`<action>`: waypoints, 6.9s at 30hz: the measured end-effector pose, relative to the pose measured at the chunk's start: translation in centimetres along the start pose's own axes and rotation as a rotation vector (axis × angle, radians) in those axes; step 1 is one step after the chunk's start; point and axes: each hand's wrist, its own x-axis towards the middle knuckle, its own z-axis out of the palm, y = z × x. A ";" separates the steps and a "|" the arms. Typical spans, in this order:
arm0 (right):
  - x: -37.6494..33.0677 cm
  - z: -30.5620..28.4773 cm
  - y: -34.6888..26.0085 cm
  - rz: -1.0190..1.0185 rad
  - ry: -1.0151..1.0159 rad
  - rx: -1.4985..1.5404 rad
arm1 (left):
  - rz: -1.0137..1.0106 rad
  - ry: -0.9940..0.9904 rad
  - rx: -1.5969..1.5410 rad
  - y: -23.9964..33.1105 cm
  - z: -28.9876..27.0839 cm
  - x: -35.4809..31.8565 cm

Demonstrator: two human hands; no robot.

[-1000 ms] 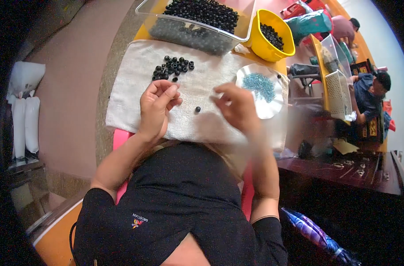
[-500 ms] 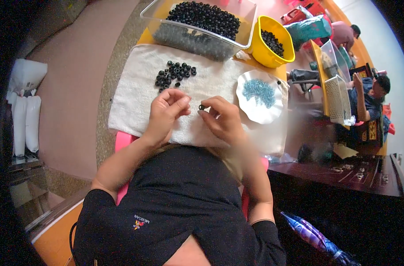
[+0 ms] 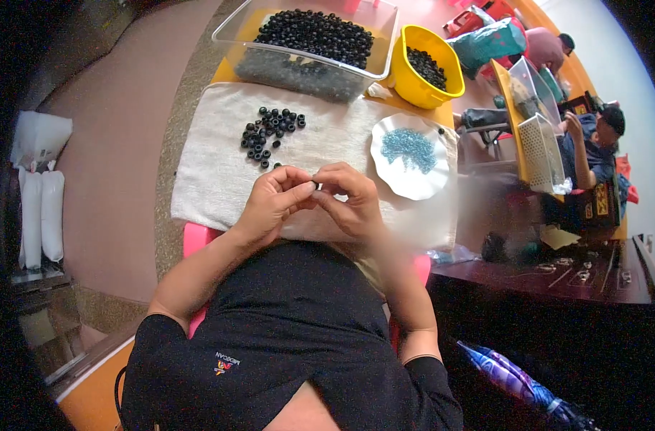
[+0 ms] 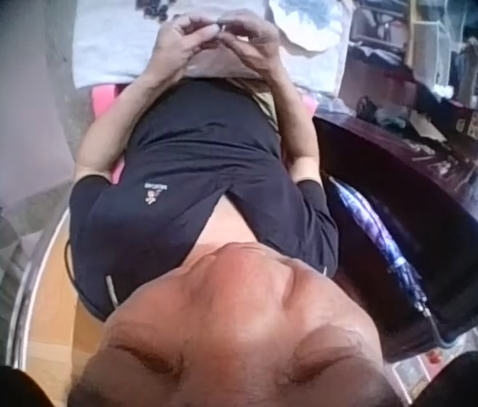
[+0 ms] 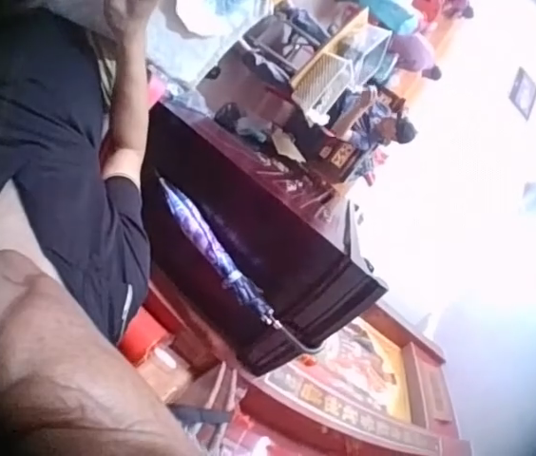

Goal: Inspecting and handling small black beads on a towel at a workbench.

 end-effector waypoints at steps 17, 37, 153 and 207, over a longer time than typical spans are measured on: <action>0.3 0.4 -1.5 -0.100 -0.013 -0.100 | -0.115 -0.012 0.051 0.5 0.2 0.0; -1.5 -8.8 -0.5 0.153 0.329 -0.848 | -0.049 0.066 0.036 -0.2 0.5 -0.6; 9.1 2.1 1.4 -0.047 -0.280 -0.903 | 0.004 -0.211 -0.123 1.0 2.3 -2.1; 4.8 -0.1 2.5 0.277 0.064 0.331 | 0.009 -0.068 -0.077 0.6 1.5 -1.4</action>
